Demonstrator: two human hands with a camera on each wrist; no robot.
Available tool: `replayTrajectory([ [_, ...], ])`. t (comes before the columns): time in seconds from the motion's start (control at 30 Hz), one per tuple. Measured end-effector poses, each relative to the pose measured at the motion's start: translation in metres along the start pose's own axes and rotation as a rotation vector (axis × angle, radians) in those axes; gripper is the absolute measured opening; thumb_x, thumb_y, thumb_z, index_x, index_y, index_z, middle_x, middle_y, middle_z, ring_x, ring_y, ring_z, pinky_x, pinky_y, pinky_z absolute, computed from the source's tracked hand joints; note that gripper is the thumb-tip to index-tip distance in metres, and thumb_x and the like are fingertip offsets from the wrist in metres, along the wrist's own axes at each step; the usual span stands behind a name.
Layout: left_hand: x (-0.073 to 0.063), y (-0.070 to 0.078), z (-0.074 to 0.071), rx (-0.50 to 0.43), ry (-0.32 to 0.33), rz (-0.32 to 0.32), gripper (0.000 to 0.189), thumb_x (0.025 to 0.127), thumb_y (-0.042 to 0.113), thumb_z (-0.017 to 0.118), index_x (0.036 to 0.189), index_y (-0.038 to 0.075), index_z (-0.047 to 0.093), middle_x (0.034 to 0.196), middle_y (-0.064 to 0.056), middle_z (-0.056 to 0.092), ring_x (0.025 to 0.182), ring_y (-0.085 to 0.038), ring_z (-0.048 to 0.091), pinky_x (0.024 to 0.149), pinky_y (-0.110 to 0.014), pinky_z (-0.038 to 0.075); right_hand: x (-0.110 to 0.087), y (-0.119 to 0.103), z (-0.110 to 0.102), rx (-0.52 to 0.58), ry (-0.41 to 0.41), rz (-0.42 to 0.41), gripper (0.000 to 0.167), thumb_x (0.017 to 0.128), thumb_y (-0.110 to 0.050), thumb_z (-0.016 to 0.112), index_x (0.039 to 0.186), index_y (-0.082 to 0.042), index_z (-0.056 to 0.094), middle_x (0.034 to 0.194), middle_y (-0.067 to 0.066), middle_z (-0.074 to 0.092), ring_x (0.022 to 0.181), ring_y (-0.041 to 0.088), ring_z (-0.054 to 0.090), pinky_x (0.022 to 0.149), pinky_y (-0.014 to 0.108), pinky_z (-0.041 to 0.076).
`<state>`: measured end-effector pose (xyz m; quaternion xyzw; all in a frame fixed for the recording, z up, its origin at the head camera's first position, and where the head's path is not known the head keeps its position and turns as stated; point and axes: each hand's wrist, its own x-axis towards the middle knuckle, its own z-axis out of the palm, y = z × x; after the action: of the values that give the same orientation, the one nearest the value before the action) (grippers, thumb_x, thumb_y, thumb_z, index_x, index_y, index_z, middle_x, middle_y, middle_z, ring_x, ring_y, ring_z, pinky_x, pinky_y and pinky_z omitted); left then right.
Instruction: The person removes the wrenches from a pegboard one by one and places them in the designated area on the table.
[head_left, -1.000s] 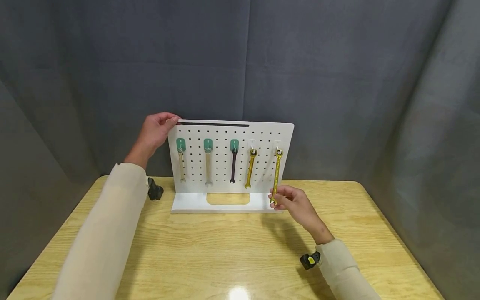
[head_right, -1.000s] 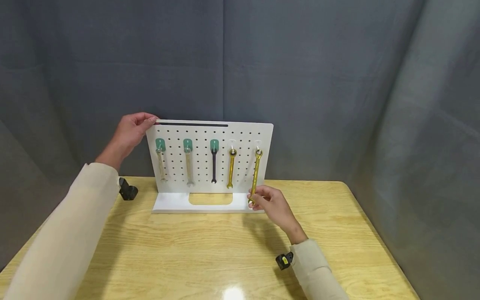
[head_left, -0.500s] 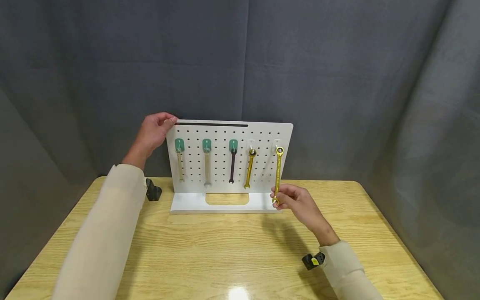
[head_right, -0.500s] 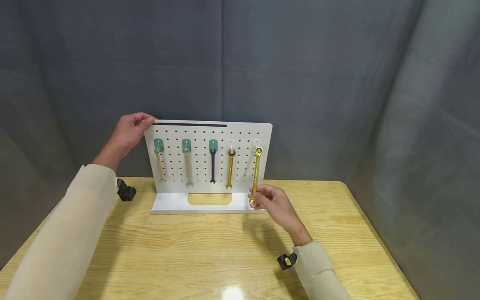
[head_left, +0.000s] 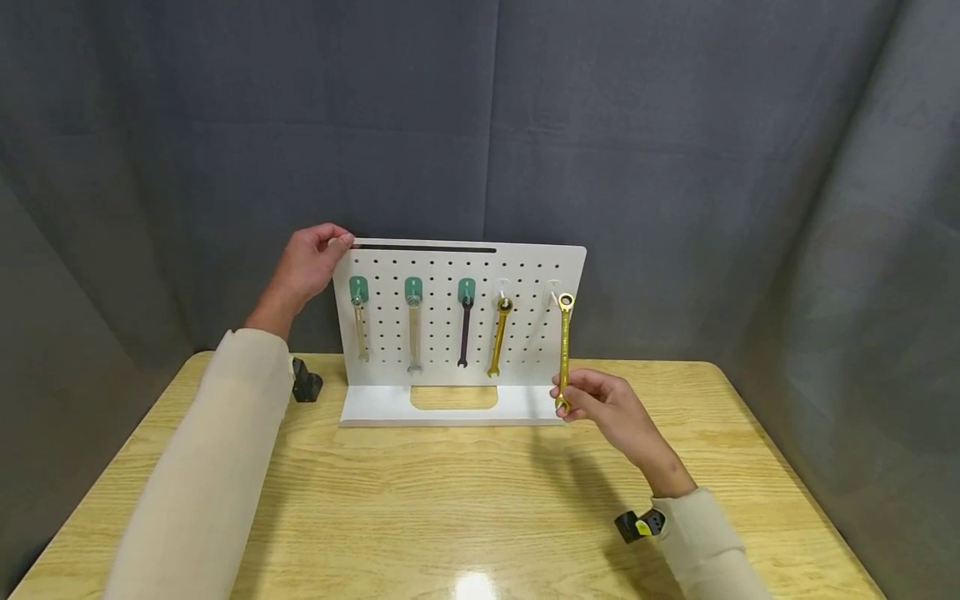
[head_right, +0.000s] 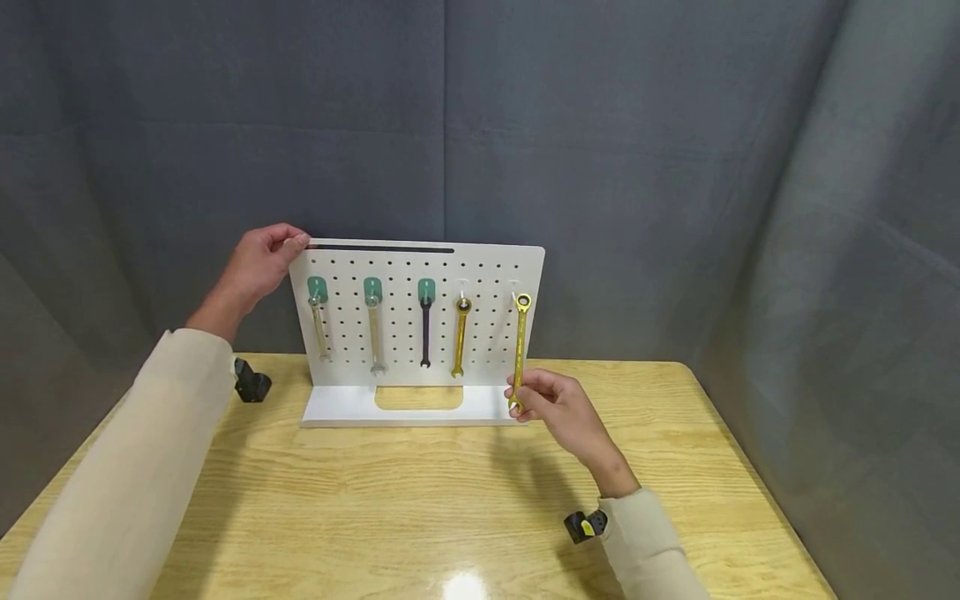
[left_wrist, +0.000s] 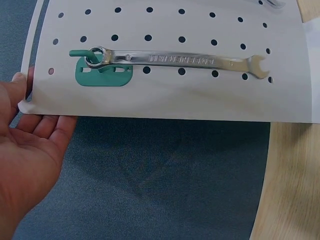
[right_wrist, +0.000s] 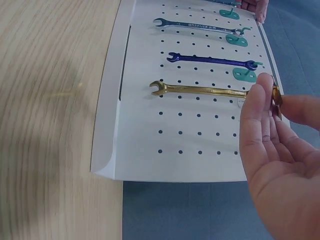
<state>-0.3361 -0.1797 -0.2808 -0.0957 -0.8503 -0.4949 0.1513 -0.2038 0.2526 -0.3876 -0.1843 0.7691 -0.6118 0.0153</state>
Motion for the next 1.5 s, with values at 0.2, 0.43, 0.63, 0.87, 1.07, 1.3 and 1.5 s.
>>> replayTrajectory([
  [0.2,-0.001,0.003,0.000,0.005,-0.008,-0.011,0.032,0.110,0.027,0.053,0.120,-0.002,0.065,0.111,-0.019,0.058,0.097,-0.027,0.048,0.078,-0.035,0.040,-0.010,0.003,-0.011,-0.022,-0.010,0.024,0.026,0.106,-0.010,0.059,0.123,0.010,0.063,0.114,0.028,0.063,0.089,0.022,0.069,0.083,0.039,0.058],
  [0.43,-0.002,0.005,0.001,-0.004,-0.003,-0.010,0.033,0.110,0.028,0.054,0.119,-0.001,0.066,0.114,-0.018,0.060,0.098,-0.026,0.050,0.079,-0.034,0.040,-0.024,0.013,-0.023,-0.019,-0.034,0.107,0.026,0.106,-0.008,0.058,0.124,0.011,0.062,0.112,0.021,0.066,0.091,0.022,0.070,0.082,0.037,0.058],
  [0.63,-0.004,0.005,0.003,-0.006,0.002,-0.016,0.033,0.111,0.028,0.052,0.119,-0.001,0.064,0.112,-0.019,0.058,0.097,-0.026,0.049,0.079,-0.035,0.040,-0.034,0.031,-0.031,0.019,-0.124,0.181,0.031,0.108,-0.007,0.054,0.127,0.018,0.056,0.115,0.028,0.064,0.093,0.019,0.069,0.084,0.038,0.057],
  [0.87,-0.003,0.004,0.006,0.002,-0.007,-0.008,0.033,0.111,0.028,0.050,0.119,-0.001,0.063,0.118,-0.019,0.060,0.100,-0.028,0.051,0.082,-0.036,0.040,-0.044,0.045,-0.042,0.025,-0.129,0.219,0.038,0.109,-0.010,0.053,0.129,0.022,0.051,0.119,0.034,0.060,0.095,0.023,0.068,0.084,0.040,0.057],
  [1.07,-0.003,0.002,0.007,-0.014,-0.012,-0.024,0.033,0.111,0.029,0.050,0.120,0.000,0.062,0.118,-0.018,0.059,0.101,-0.028,0.051,0.083,-0.036,0.040,-0.053,0.052,-0.048,0.047,-0.156,0.311,0.040,0.109,-0.010,0.052,0.132,0.022,0.048,0.118,0.025,0.064,0.094,0.017,0.066,0.086,0.035,0.056],
  [1.3,-0.005,0.000,0.007,-0.031,-0.006,-0.023,0.033,0.111,0.029,0.049,0.121,0.001,0.062,0.117,-0.017,0.057,0.103,-0.028,0.051,0.084,-0.037,0.041,-0.055,0.061,-0.049,0.079,-0.162,0.359,0.035,0.109,-0.006,0.049,0.128,0.023,0.049,0.116,0.022,0.065,0.094,0.018,0.067,0.083,0.033,0.056],
  [1.5,-0.006,-0.002,0.007,-0.049,0.014,-0.022,0.032,0.111,0.029,0.050,0.120,0.000,0.061,0.114,-0.015,0.057,0.098,-0.023,0.051,0.079,-0.032,0.041,-0.055,0.071,-0.047,0.164,-0.203,0.407,0.034,0.108,-0.002,0.049,0.129,0.024,0.048,0.114,0.019,0.068,0.093,0.018,0.068,0.084,0.032,0.057],
])
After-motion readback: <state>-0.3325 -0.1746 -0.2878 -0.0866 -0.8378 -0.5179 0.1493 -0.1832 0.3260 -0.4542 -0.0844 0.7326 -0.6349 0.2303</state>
